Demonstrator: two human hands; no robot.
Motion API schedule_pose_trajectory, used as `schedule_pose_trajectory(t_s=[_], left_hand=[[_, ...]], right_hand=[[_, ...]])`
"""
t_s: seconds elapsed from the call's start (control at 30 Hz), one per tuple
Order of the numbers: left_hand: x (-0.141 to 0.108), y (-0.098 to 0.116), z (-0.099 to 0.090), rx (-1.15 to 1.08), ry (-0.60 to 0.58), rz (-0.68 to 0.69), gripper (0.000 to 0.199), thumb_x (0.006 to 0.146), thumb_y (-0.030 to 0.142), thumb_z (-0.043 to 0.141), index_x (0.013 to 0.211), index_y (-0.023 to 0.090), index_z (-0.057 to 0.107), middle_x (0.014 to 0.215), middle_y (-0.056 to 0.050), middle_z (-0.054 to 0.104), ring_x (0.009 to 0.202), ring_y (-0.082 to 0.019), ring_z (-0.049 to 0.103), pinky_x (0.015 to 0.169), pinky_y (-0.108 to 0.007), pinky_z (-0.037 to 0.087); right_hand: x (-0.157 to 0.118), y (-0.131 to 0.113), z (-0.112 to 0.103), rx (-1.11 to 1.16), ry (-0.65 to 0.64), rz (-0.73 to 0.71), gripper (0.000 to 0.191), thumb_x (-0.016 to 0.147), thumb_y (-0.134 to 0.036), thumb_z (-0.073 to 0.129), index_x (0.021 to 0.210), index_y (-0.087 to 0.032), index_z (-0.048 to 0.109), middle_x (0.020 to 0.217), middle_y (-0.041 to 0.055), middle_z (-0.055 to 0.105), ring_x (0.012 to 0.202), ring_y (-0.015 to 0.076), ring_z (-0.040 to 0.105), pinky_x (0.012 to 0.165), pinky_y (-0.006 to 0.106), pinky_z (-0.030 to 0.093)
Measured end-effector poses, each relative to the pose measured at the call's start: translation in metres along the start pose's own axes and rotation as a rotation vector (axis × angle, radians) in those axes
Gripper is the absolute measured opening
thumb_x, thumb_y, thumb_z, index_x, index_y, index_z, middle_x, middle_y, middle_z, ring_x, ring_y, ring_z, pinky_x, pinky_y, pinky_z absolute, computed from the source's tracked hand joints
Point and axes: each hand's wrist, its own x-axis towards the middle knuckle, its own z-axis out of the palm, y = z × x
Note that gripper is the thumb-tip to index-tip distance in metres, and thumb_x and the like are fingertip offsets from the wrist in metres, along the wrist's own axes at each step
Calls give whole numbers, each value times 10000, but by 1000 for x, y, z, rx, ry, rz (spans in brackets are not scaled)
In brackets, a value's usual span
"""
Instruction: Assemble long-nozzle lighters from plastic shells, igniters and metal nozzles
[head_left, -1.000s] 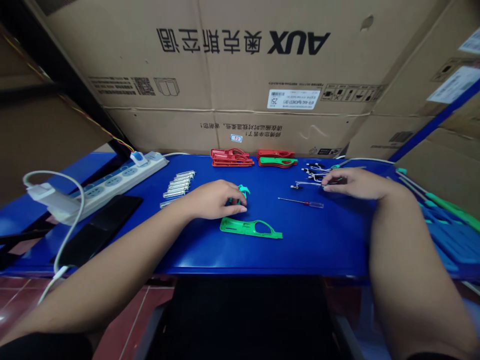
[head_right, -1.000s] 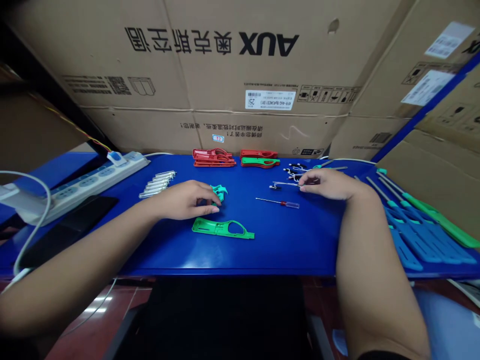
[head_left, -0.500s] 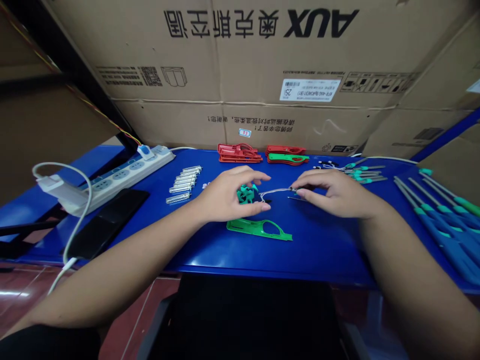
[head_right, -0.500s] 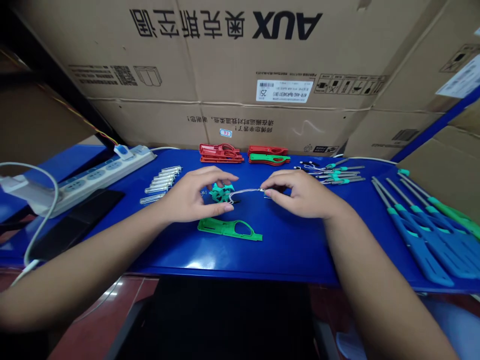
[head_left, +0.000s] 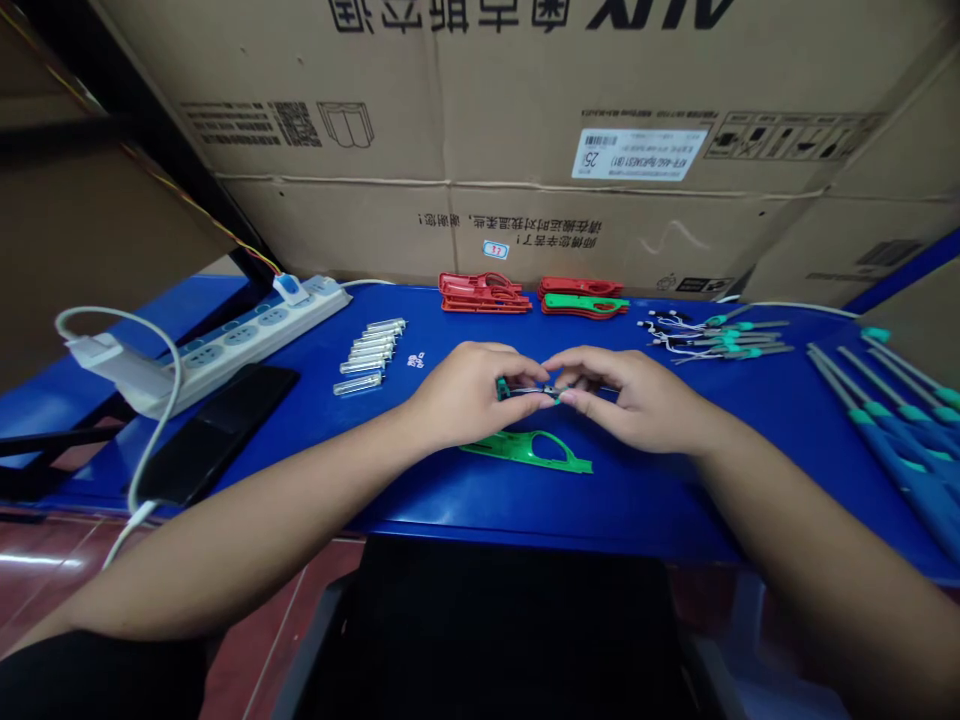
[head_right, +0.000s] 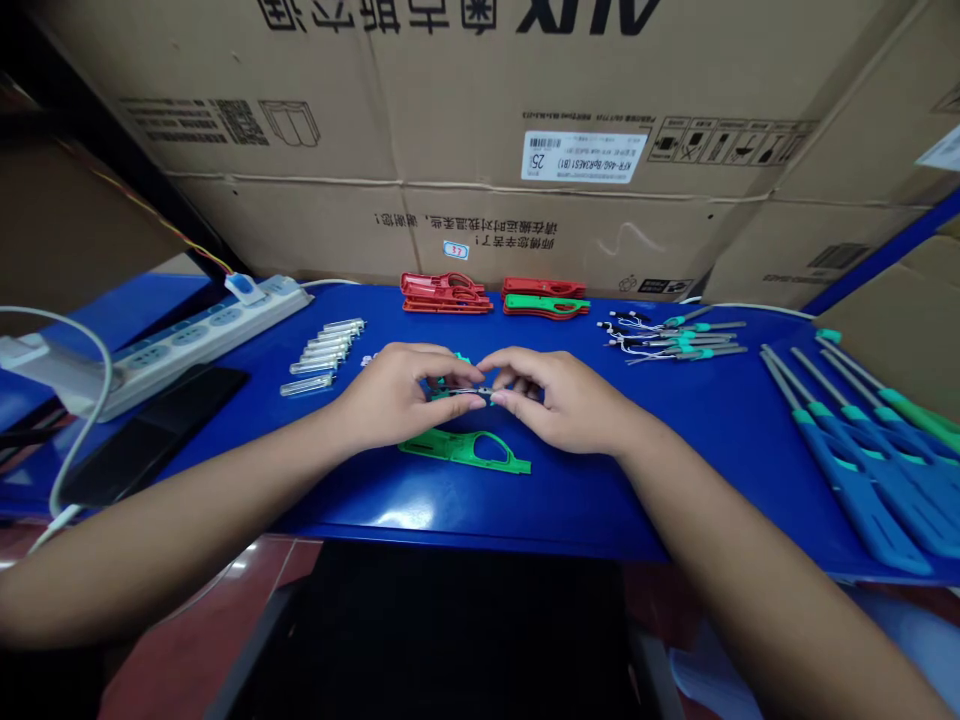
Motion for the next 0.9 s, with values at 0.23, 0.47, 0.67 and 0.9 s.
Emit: schedule_pose_trajectory(t_s=[0.23,0.47,0.67,0.9], left_hand=[[0,2,-2,89,-17,92,126,883,272,695,944,178,755,839,-25,746,756,-139,680,699,-253,516],[0,0,-5,107,-1,88,139,901,277,665,932,177,756,815,-23,742,735,-136,675,681,-247,502],[-2,2,-7,109,31,107,131,906,265,664,932,173,753,830,-27,743,742,-135,677,704,-248,509],[-2,3,-8,89,136,101,144,901,295,683,909,170,753,825,-20,754,711,-125,686,649,-226,504]], right_hand=[[1,-4,0,-95,-10,-25,300,932,-294,598,1226,-238,610,989,20,728,816,147,678,716,267,530],[-4,1,-15,-221,-129,-66,305,973,-258,516,1269,-231,585,1031,35,732,888,165,683,769,294,515],[-9,1,-27,-206,-168,-62,354,978,-290,518,1327,-244,548,1048,40,728,898,174,689,770,302,523],[-7,-1,-21,-361,20,-79,312,835,-455,730,1023,-214,670,988,40,727,834,182,659,750,302,501]])
